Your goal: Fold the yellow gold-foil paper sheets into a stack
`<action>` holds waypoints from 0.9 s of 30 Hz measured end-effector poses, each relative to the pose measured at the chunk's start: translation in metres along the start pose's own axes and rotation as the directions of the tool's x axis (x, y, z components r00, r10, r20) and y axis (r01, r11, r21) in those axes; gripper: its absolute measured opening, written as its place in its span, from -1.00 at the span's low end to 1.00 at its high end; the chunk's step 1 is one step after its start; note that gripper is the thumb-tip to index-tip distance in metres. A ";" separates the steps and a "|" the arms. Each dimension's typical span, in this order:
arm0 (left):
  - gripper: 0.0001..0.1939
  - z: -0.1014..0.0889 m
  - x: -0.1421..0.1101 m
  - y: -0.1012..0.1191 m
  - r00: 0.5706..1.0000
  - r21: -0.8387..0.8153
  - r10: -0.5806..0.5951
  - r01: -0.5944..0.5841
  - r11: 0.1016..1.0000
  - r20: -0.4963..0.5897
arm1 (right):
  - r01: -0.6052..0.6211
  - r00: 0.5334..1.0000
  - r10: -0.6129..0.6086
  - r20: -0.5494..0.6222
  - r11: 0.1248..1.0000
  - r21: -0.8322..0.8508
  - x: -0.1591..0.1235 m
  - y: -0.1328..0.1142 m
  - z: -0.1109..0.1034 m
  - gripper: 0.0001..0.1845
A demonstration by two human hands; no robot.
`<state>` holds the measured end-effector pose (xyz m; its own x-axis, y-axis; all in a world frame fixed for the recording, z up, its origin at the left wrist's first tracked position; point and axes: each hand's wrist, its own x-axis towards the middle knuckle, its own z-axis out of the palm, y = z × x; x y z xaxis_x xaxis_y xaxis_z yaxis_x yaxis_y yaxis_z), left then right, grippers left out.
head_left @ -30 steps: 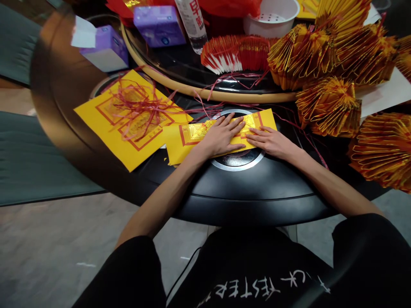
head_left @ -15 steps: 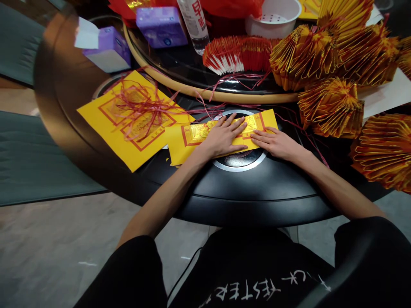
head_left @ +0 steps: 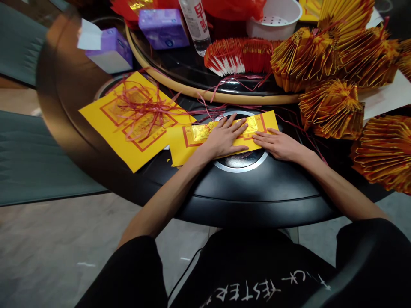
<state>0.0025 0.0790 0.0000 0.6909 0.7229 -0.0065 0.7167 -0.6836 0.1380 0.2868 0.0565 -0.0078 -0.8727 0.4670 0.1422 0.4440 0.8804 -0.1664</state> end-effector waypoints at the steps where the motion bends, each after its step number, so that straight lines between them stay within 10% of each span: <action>1: -0.11 0.000 0.000 0.000 1.000 -0.001 -0.001 0.001 1.000 0.001 | -0.003 1.000 0.003 -0.005 1.000 0.007 -0.001 -0.001 -0.001 -0.41; 27: -0.13 -0.001 -0.002 -0.004 0.998 -0.065 0.016 -0.019 0.998 -0.053 | -0.211 0.977 0.211 -0.039 0.977 -0.012 -0.062 -0.003 -0.013 -0.51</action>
<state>-0.0018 0.0805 0.0005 0.6959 0.7165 0.0485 0.6956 -0.6892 0.2027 0.3423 0.0263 -0.0039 -0.7510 0.6448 0.1422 0.6208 0.7629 -0.1808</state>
